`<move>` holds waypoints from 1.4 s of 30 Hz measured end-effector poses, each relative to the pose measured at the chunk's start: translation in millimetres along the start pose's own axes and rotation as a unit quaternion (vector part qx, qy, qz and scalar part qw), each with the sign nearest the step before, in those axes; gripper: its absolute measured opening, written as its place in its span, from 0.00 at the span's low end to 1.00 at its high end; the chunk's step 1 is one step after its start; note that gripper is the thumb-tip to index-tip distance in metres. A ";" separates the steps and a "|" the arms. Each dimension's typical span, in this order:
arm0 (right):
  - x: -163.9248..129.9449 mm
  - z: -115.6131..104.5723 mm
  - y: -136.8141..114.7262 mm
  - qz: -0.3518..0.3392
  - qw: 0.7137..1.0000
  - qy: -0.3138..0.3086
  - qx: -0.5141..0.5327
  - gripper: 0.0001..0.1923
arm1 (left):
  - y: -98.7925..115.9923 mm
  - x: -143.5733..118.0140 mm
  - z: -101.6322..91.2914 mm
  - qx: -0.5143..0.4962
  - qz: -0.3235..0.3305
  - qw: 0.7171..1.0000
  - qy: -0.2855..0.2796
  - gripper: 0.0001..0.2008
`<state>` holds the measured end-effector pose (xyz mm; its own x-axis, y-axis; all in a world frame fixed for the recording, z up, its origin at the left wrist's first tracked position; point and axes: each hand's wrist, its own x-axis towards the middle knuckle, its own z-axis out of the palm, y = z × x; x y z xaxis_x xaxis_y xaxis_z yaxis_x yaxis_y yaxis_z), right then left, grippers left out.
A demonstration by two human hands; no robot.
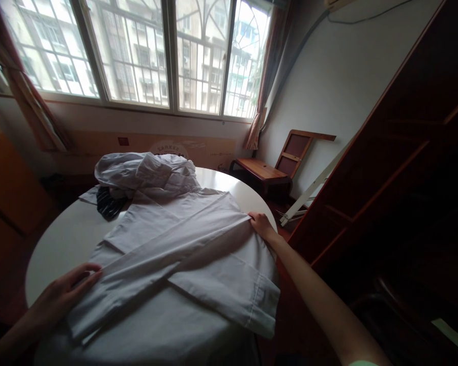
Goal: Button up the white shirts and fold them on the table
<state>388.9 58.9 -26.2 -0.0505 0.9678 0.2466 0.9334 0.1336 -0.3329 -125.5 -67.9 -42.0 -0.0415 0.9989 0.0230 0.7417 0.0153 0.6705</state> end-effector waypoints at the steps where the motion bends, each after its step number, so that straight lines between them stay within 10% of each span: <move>1: 1.8 -0.2 1.9 0.013 0.999 -0.006 0.034 0.14 | 0.6 0.2 -0.1 -0.006 0.000 1.000 -0.004 0.23; 8: 9.7 -2.7 11.5 0.051 0.976 -0.074 0.200 0.14 | -7.2 8.1 -1.9 -0.031 -0.017 0.999 -0.033 0.25; 20: -8.5 8.9 -15.4 0.031 0.991 0.066 -0.112 0.13 | -7.8 6.4 -1.6 -0.029 -0.018 0.999 -0.036 0.25; 42: -12.3 14.6 -18.3 -0.025 0.978 0.134 -0.157 0.11 | 15.6 4.9 -22.1 -0.086 -0.002 0.983 -0.163 0.23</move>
<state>367.3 47.7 -36.4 -0.0425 0.8653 0.4995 0.9975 0.0652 -0.0282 -128.9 -63.8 -15.1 0.1940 0.9603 -0.2003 0.6163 0.0396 0.7865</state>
